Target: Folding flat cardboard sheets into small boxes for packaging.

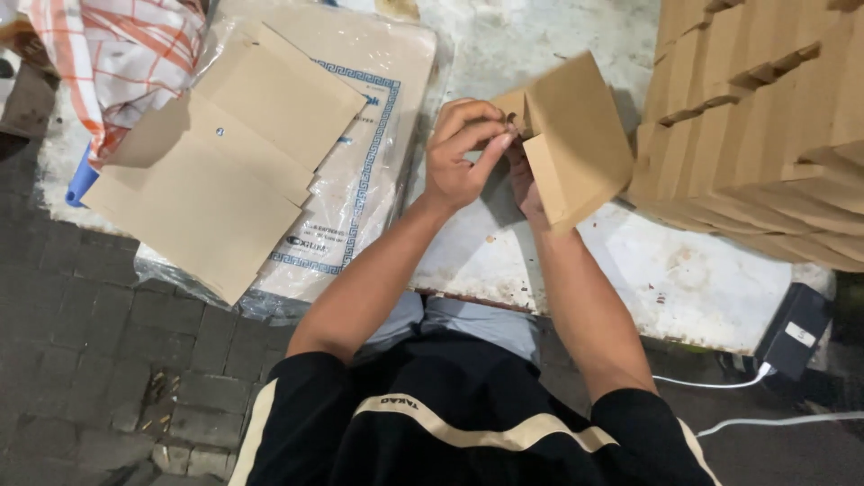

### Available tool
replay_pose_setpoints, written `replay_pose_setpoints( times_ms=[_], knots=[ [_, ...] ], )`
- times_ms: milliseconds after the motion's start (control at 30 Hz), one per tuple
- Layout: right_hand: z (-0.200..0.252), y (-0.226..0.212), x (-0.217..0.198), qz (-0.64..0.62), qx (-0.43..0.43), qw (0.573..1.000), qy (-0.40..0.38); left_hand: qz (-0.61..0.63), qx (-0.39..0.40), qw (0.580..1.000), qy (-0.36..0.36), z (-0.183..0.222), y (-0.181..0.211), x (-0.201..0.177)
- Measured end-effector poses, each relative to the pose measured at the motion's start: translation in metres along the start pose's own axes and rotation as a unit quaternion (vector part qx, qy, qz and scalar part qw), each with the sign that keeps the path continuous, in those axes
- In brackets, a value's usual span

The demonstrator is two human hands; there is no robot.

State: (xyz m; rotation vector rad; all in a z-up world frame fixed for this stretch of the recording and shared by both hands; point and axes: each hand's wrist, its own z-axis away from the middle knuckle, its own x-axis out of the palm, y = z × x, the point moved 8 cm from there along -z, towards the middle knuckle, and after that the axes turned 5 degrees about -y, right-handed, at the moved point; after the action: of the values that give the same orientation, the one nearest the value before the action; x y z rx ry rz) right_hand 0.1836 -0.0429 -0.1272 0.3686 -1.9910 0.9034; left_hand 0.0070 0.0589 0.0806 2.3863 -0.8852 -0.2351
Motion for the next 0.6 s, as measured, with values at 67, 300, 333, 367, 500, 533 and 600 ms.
replay_pose_setpoints(
  times_ms=[67, 300, 333, 367, 500, 533, 600],
  knots=[
    [0.012, -0.009, 0.003, 0.018, -0.004, 1.0, 0.013, 0.002, 0.0, 1.0, 0.005, 0.002, -0.004, 0.001],
    [0.003, -0.04, 0.011, 0.162, -0.069, 0.983, 0.057, -0.008, 0.075, 0.997, 0.004, 0.005, 0.006, 0.008],
    [0.006, -0.042, 0.01, 0.181, -0.078, 0.978, 0.066, -0.009, 0.073, 0.997, 0.004, 0.004, 0.005, 0.007],
    [0.011, -0.047, 0.009, 0.202, -0.087, 0.973, 0.077, -0.03, 0.086, 0.996, -0.012, 0.005, 0.007, 0.009],
    [0.019, -0.071, 0.015, 0.286, -0.126, 0.944, 0.108, -0.092, 0.15, 0.983, -0.044, 0.008, 0.011, 0.014],
    [0.013, -0.077, 0.018, 0.306, -0.138, 0.936, 0.11, -0.093, 0.154, 0.983, -0.042, 0.006, 0.008, 0.013],
    [0.011, -0.081, 0.021, 0.342, -0.154, 0.919, 0.121, -0.14, 0.174, 0.973, -0.05, 0.012, 0.006, 0.01]
  ],
)
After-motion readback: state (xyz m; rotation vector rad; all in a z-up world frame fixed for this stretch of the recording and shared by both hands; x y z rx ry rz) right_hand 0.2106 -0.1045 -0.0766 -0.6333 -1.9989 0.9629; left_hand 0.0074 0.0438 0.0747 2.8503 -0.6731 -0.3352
